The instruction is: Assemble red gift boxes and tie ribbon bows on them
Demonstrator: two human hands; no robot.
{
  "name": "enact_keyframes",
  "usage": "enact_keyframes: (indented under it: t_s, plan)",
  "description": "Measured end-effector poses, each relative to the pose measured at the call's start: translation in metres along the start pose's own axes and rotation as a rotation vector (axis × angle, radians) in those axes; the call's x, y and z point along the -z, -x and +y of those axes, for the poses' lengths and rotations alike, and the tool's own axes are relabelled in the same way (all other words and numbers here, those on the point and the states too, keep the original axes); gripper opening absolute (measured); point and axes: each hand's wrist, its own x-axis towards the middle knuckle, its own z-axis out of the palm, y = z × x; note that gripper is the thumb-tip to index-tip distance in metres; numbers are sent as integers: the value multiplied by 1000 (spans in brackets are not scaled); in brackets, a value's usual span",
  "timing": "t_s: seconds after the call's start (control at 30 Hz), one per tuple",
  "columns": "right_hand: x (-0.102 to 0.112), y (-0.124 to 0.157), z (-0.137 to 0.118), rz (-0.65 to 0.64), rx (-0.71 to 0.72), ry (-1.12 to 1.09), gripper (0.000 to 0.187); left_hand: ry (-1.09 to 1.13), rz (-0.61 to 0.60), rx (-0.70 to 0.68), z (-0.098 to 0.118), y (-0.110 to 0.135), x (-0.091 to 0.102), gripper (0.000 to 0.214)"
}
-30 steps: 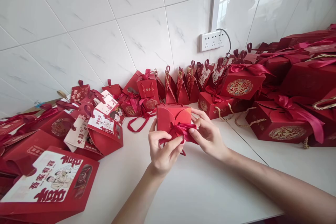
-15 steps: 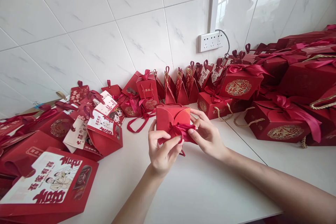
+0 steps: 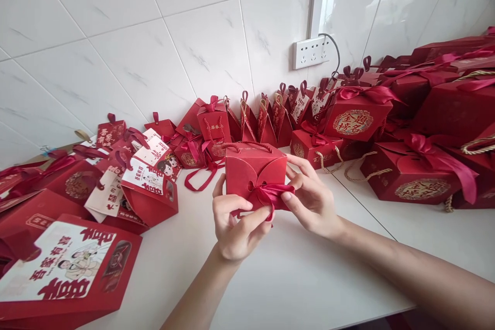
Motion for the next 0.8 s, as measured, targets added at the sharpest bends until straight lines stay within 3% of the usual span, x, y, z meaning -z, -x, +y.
enact_keyframes:
  t_s: [0.8]
  plan:
    - [-1,-1,-3,7,20,33,17,-11,11,-6,-1,-2,1,8]
